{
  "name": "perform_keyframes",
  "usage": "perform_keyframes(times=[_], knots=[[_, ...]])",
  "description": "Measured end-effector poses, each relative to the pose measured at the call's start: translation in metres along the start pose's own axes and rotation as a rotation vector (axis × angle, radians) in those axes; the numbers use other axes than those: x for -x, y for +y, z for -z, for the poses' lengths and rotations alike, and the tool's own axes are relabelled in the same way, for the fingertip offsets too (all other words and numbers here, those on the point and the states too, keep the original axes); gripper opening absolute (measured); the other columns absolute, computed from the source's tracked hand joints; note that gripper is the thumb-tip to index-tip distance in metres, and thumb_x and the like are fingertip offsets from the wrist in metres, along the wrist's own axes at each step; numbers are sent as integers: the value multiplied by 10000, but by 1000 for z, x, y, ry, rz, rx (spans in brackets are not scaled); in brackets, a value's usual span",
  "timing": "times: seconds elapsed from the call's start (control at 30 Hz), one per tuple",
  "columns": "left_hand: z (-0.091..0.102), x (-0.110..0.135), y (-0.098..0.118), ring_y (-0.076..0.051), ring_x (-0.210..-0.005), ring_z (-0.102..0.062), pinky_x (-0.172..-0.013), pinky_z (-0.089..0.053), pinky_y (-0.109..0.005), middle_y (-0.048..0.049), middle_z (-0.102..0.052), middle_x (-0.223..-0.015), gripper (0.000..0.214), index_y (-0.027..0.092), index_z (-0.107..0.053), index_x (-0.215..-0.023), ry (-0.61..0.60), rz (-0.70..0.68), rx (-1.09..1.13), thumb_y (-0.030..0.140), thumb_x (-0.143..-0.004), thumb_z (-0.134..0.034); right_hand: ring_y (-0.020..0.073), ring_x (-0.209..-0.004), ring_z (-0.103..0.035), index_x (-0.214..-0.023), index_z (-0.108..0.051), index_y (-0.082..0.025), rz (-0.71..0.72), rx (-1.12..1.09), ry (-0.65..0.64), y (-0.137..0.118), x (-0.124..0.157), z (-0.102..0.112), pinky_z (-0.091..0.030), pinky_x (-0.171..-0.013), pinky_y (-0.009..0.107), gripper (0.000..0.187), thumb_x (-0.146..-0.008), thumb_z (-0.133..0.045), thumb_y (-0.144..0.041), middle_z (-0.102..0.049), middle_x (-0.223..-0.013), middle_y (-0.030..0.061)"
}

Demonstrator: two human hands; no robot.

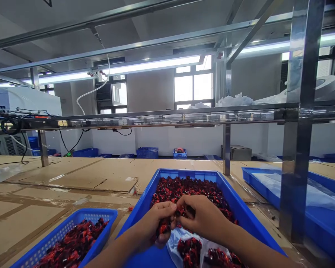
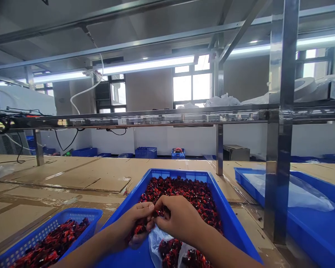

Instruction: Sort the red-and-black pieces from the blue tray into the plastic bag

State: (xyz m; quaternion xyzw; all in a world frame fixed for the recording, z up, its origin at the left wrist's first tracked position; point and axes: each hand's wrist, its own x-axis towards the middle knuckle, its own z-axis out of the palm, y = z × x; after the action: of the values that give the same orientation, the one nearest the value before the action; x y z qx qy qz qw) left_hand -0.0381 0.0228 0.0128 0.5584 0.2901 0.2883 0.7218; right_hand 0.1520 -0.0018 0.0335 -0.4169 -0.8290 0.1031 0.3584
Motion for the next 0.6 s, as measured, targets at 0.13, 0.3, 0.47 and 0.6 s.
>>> perform_keyframes(times=[0.13, 0.3, 0.47, 0.6], knots=[[-1, 0, 1, -54, -321, -327, -295, -211, -176, 24, -525, -631, 354, 196, -479, -742, 9, 20, 36, 524, -862, -536, 113, -564, -511, -855, -691, -233, 80, 61, 27, -3, -1, 4, -346, -568, 208, 140, -749, -634, -160, -572, -599, -56], [-3, -1, 3, -69, -313, -319, -308, -161, -179, 14, -514, -605, 316, 210, -461, -746, 33, 159, 222, 503, -859, -430, 113, -560, -508, -928, -702, -242, 116, 38, 78, -9, 1, 7, -352, -560, 214, 162, -801, -616, -192, -597, -637, -40], [-2, -6, 0, -70, -317, -313, -316, -135, -183, 13, -520, -624, 242, 208, -507, -836, 127, 184, 205, 440, -848, -439, 92, -470, -427, -802, -622, -205, -100, -342, 155, -8, -2, 1, -318, -470, 209, 105, -781, -659, -301, -487, -535, -67], [3, -8, -5, -49, -350, -297, -342, -140, -165, 34, -522, -686, 281, 241, -516, -960, 133, 127, 172, 495, -842, -529, 50, -351, -217, -722, -449, -218, -476, -1138, 120, 14, -10, 1, -115, -306, 179, 275, -774, -633, -416, -363, -510, -105]])
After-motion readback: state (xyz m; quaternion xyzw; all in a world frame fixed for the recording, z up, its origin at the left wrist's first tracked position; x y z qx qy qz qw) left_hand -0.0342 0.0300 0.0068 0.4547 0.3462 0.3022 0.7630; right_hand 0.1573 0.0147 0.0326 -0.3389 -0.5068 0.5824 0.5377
